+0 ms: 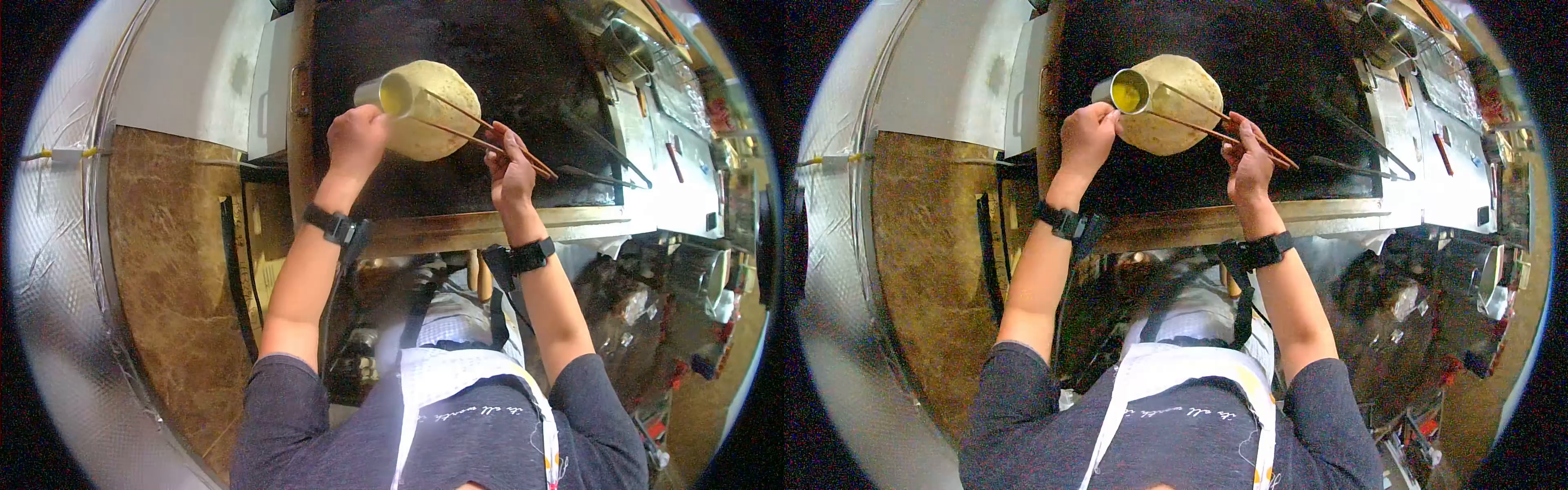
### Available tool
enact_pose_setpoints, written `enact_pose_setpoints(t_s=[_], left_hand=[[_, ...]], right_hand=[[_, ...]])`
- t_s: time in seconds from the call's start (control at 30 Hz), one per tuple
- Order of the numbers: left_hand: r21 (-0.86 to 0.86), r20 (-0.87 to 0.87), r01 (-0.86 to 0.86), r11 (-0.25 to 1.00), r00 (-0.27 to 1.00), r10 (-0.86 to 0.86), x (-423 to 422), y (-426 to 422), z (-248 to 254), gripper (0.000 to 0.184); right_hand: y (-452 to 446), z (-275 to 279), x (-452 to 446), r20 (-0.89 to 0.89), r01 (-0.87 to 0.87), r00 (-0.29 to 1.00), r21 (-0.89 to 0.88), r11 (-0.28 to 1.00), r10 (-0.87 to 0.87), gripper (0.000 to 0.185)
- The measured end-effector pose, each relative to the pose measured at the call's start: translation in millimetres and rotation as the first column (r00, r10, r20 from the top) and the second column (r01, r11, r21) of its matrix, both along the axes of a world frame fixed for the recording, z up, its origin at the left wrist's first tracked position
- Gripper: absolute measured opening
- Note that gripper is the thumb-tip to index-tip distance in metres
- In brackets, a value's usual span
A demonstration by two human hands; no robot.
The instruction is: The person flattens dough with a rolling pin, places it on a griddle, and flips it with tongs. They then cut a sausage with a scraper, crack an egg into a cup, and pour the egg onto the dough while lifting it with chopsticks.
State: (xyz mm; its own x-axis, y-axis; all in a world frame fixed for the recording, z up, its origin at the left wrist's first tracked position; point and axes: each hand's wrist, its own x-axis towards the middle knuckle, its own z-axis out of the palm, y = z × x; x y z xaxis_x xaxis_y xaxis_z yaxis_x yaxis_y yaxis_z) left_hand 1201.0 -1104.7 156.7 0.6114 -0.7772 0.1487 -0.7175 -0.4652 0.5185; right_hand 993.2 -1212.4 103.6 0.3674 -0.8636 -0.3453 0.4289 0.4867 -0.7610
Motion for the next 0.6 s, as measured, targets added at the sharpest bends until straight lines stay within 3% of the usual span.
enact_pose_setpoints(t_s=[0.23,0.6], left_hand=[[-0.068,0.005,0.038,0.997,0.999,-0.037,2.1,-21.5,-11.2,0.025],[-0.051,0.218,0.123,0.991,0.970,-0.109,-1.5,-23.1,-18.8,0.020]], right_hand=[[0.4,5.9,3.0,-0.033,0.006,0.999,-0.029,1.000,-0.007,0.024],[-2.0,9.1,2.3,-0.033,-0.030,0.999,-0.045,0.999,0.029,0.027]])
